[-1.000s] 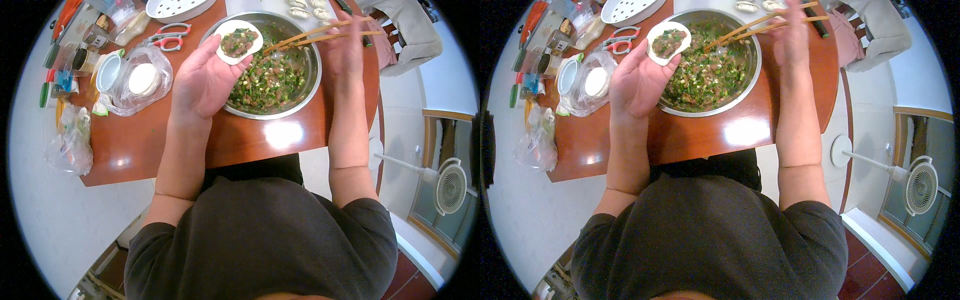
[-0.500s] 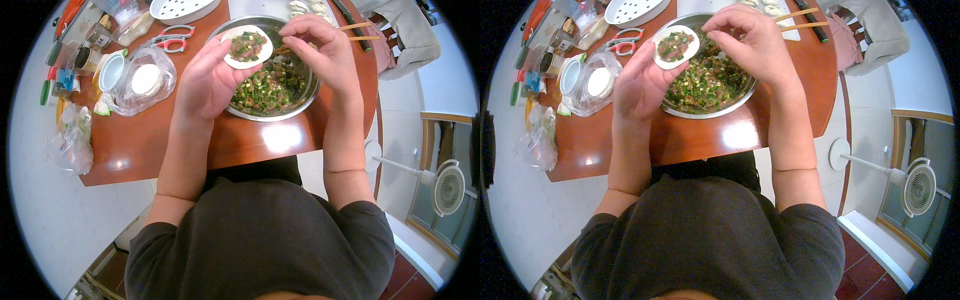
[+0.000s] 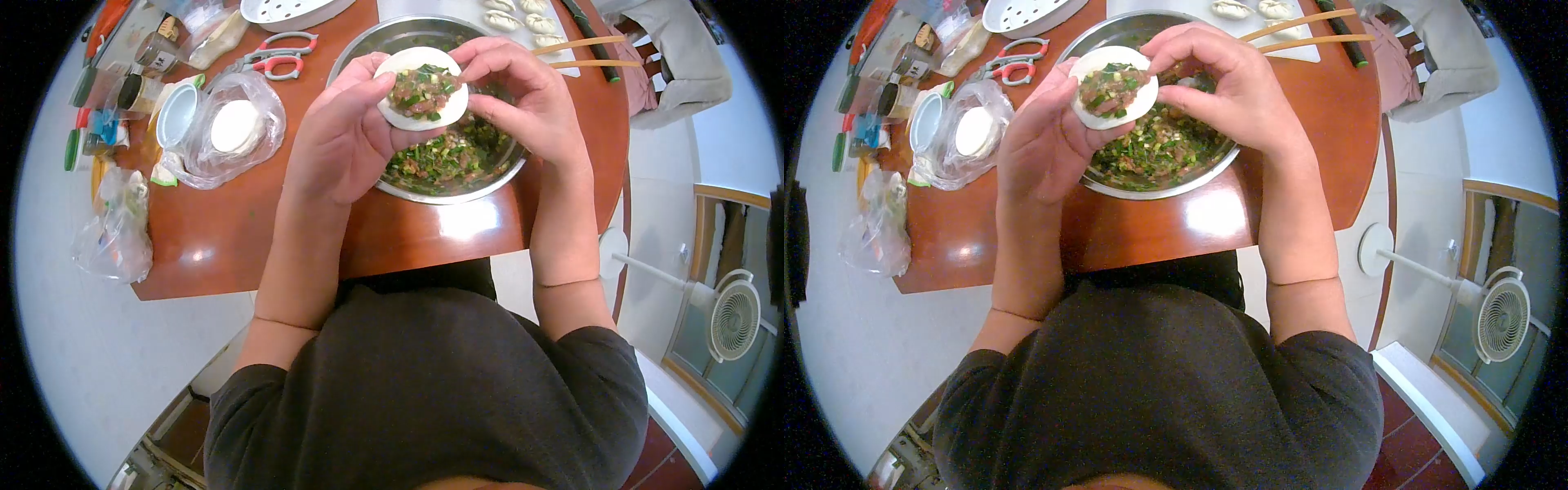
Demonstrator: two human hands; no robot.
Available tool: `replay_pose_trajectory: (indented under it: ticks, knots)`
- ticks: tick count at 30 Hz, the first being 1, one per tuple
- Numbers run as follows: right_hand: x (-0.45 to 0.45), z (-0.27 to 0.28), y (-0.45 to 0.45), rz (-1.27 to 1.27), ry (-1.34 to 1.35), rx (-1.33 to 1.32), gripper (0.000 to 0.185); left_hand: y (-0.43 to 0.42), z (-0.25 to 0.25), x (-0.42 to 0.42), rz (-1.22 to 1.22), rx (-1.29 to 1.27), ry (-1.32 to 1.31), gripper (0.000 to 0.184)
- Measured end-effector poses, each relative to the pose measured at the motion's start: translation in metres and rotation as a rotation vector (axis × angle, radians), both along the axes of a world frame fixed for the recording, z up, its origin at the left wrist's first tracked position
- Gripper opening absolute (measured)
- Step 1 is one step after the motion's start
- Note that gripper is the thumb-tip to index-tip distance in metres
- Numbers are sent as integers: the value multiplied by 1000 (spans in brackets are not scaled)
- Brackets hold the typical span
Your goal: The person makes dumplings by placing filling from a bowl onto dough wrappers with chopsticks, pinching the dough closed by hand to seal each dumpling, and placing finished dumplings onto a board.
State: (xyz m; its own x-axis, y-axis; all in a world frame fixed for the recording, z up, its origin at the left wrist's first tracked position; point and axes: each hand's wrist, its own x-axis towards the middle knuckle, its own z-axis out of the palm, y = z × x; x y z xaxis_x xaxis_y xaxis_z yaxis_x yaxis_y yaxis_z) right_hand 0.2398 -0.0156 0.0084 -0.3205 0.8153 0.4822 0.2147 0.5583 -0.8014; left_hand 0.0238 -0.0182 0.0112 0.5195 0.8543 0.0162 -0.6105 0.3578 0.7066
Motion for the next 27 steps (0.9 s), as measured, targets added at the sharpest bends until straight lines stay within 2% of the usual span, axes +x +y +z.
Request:
replay_pose_trajectory:
  ticks: [5,11,14,17,22,27]
  knots:
    - [2,1,4,12,-60,166,10,-2,2,2,-14,15,19,42]
    - [1,3,0,36,-71,162,12,2,-4,1,-82,40,30,42]
    - [-6,5,-4,27,-1,83,14,3,-8,1,-61,56,72,40]
    - [-11,8,-11,-35,110,-157,18,-3,-3,3,-1,10,94,35]
    - [-10,8,-9,-6,-29,14,23,-2,-7,2,-12,16,54,32]
    - [-13,11,-8,-14,-86,204,20,-5,-9,5,58,81,136,30]
